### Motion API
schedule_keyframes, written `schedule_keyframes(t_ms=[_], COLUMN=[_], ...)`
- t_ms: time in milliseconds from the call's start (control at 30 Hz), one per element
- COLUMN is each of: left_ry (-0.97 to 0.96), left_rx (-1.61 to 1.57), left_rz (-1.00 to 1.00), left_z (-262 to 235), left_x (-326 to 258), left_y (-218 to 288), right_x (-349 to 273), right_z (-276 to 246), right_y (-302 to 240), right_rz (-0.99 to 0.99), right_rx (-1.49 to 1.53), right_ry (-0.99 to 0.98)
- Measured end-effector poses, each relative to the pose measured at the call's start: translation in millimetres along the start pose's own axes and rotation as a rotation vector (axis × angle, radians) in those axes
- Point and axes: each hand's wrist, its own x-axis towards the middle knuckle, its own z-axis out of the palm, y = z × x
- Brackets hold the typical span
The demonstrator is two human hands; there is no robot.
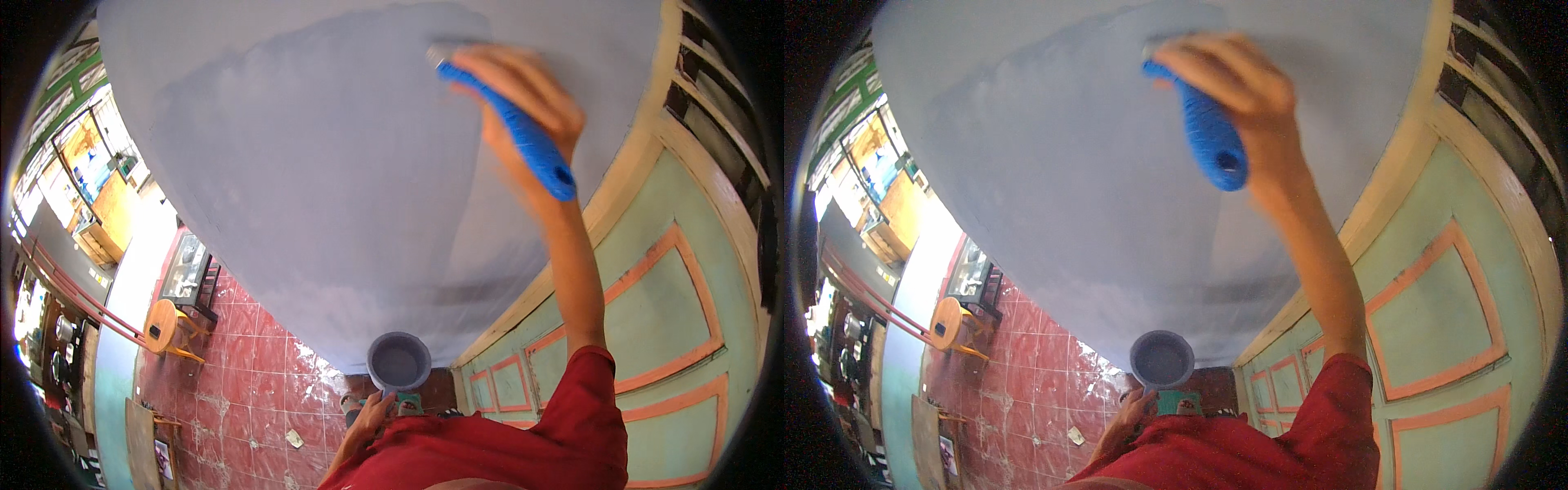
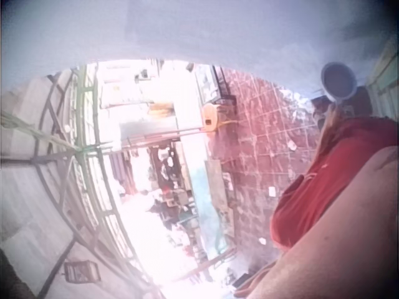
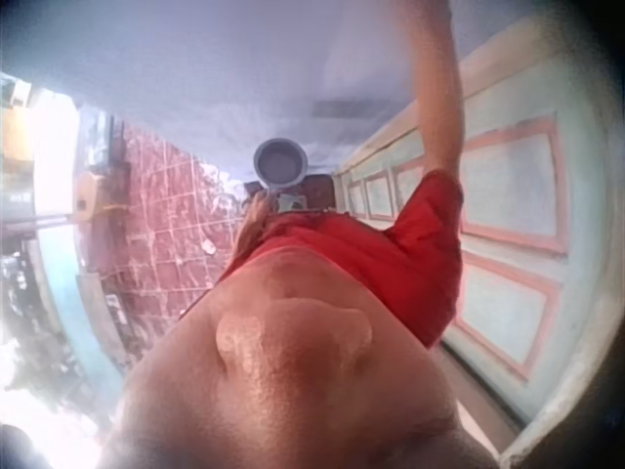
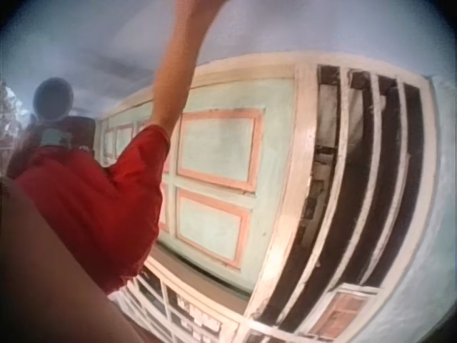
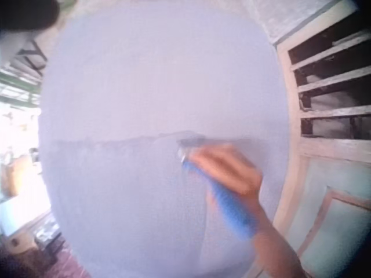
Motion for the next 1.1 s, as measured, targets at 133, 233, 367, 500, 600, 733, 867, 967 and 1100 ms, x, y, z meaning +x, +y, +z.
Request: schedule_keyframes(t_ms=[133,233,367,500,600,733,867,967,1100], left_ry=[-0.029,0.009,-0.01,0.049,0.031,-0.002,0.069,0.034,0.031], left_rx=[-0.021,-0.066,-0.121,-0.117,-0.224,-0.281,-0.241,-0.247,-0.149], left_rz=[0.003,-0.025,-0.074,-0.029,-0.098,-0.123,-0.163,-0.146,-0.116], left_z=[-5,0,0,13,-2,-12,-16,-20,-23], left_x=[6,6,4,5,-7,-4,-4,-7,-5], left_y=[-13,-15,-6,-2,-3,-7,-4,-3,-2], right_x=[18,-43,-169,-206,-143,-39,-42,-130,-237], right_z=[-11,-20,-35,-54,-33,-32,-25,-27,-47], right_y=[28,29,-47,-62,-3,64,32,3,-84], right_rz=[0.083,0.099,0.421,0.595,0.337,0.06,0.191,0.302,0.649], right_rx=[-0.122,-0.133,0.065,0.222,0.077,-0.094,-0.239,-0.074,0.192], right_ry=[0.069,-0.092,-0.304,-0.514,-0.367,-0.1,-0.109,-0.15,-0.321])
